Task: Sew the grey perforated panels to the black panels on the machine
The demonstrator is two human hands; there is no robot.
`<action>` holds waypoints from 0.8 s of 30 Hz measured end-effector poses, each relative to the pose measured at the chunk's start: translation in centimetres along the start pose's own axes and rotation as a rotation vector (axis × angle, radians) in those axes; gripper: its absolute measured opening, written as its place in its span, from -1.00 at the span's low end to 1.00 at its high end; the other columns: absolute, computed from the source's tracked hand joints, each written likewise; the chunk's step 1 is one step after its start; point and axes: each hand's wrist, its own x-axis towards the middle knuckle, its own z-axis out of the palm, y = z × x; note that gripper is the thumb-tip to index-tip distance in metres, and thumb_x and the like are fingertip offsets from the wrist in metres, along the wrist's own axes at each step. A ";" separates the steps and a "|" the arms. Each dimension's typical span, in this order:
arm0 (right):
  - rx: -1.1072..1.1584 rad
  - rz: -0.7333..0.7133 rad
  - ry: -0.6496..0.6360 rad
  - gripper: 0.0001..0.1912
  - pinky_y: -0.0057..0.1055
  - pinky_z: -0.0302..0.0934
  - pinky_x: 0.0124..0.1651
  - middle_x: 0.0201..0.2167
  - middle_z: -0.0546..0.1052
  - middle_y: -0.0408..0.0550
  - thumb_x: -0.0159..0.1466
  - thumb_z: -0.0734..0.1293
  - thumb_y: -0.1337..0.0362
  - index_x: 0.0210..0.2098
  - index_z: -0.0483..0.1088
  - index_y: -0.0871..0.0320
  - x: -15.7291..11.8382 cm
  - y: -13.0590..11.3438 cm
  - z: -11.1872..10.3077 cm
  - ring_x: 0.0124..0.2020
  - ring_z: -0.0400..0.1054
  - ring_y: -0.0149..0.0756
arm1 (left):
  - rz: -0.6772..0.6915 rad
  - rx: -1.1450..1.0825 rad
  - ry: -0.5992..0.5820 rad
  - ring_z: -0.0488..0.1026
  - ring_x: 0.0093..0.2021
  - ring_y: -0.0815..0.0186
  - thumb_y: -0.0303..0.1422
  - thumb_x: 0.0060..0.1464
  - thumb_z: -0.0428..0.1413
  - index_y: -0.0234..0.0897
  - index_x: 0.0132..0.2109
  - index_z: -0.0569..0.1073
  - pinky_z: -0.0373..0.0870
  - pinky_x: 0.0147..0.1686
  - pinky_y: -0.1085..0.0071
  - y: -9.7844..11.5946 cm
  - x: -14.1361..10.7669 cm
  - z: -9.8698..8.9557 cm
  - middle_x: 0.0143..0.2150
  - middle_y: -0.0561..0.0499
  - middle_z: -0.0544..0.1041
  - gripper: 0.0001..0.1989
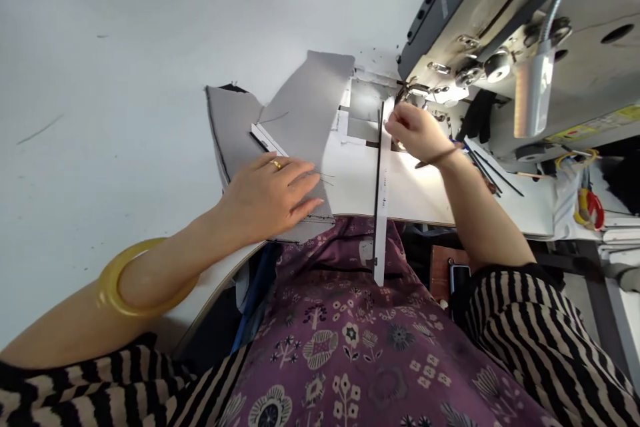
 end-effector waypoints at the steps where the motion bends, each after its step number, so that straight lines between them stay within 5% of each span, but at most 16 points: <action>1: 0.024 0.004 -0.103 -0.74 -0.39 0.15 -0.41 -0.56 0.37 -0.16 0.26 0.27 0.20 -0.52 0.18 0.10 -2.7 0.8 -1.5 -0.52 0.25 -0.41 | 0.058 -0.025 0.059 0.52 -0.25 0.24 -0.28 0.24 0.02 -0.34 -0.17 0.52 0.42 -0.18 0.29 0.7 0.2 -0.5 -0.17 -0.10 0.59 -0.75; 5: 0.142 0.075 -0.414 -0.61 -0.42 0.16 -0.55 -0.65 0.40 -0.16 0.26 0.26 -0.07 -0.52 0.28 0.06 -13.3 5.0 -5.4 -0.63 0.28 -0.43 | 0.144 -0.289 0.020 0.43 -0.43 0.39 -0.38 0.25 0.00 -0.30 -0.35 0.48 0.34 -0.41 0.45 5.2 0.8 -1.2 -0.38 0.00 0.55 -0.77; 8: 0.110 0.108 -0.275 -0.67 -0.38 0.13 -0.63 -0.65 0.43 -0.17 0.20 0.33 -0.10 -0.48 0.36 0.00 -18.9 7.3 -6.0 -0.67 0.28 -0.37 | 0.046 -0.518 -0.152 0.39 -0.49 0.41 -0.32 0.27 -0.05 -0.31 -0.43 0.43 0.26 -0.47 0.47 8.5 1.1 -0.1 -0.47 0.02 0.49 -0.68; 10: 0.112 0.203 -0.145 -0.72 -0.33 0.18 -0.60 -0.58 0.50 -0.12 0.16 0.36 -0.08 -0.40 0.42 -0.03 -21.0 7.4 -5.5 -0.62 0.34 -0.31 | -0.149 -0.711 -0.313 0.38 -0.52 0.41 -0.23 0.27 -0.05 -0.31 -0.43 0.41 0.22 -0.50 0.48 9.8 1.4 1.1 -0.51 0.04 0.47 -0.64; 15: 0.410 0.347 -0.209 -0.65 -0.28 0.26 -0.40 -0.53 0.51 -0.04 0.21 0.28 -0.05 -0.39 0.44 0.10 -20.5 4.0 -0.3 -0.52 0.39 -0.26 | -0.738 -1.174 -0.611 0.34 -0.62 0.40 -0.02 0.14 0.05 -0.27 -0.35 0.42 0.18 -0.55 0.48 11.0 2.5 3.7 -0.62 0.13 0.39 -0.63; 20: 0.646 0.228 -0.273 -0.55 -0.39 0.14 -0.44 -0.63 0.37 -0.18 0.16 0.26 -0.17 -0.46 0.32 0.12 -16.4 0.0 5.6 -0.57 0.26 -0.38 | -0.958 -1.373 -0.477 0.23 -0.70 0.45 0.02 0.00 0.13 -0.24 -0.50 0.29 0.12 -0.61 0.50 13.9 2.4 5.2 -0.74 0.17 0.29 -0.58; 24: 0.642 0.213 -0.028 -0.46 -0.44 0.00 -0.50 -0.73 0.18 -0.25 0.16 0.26 -0.20 -0.62 0.12 0.11 -15.4 -1.7 6.9 -0.60 0.06 -0.47 | -1.041 -1.414 -0.357 0.19 -0.71 0.49 0.08 -0.10 0.18 -0.24 -0.51 0.26 0.08 -0.66 0.53 16.1 2.2 5.7 -0.74 0.18 0.28 -0.52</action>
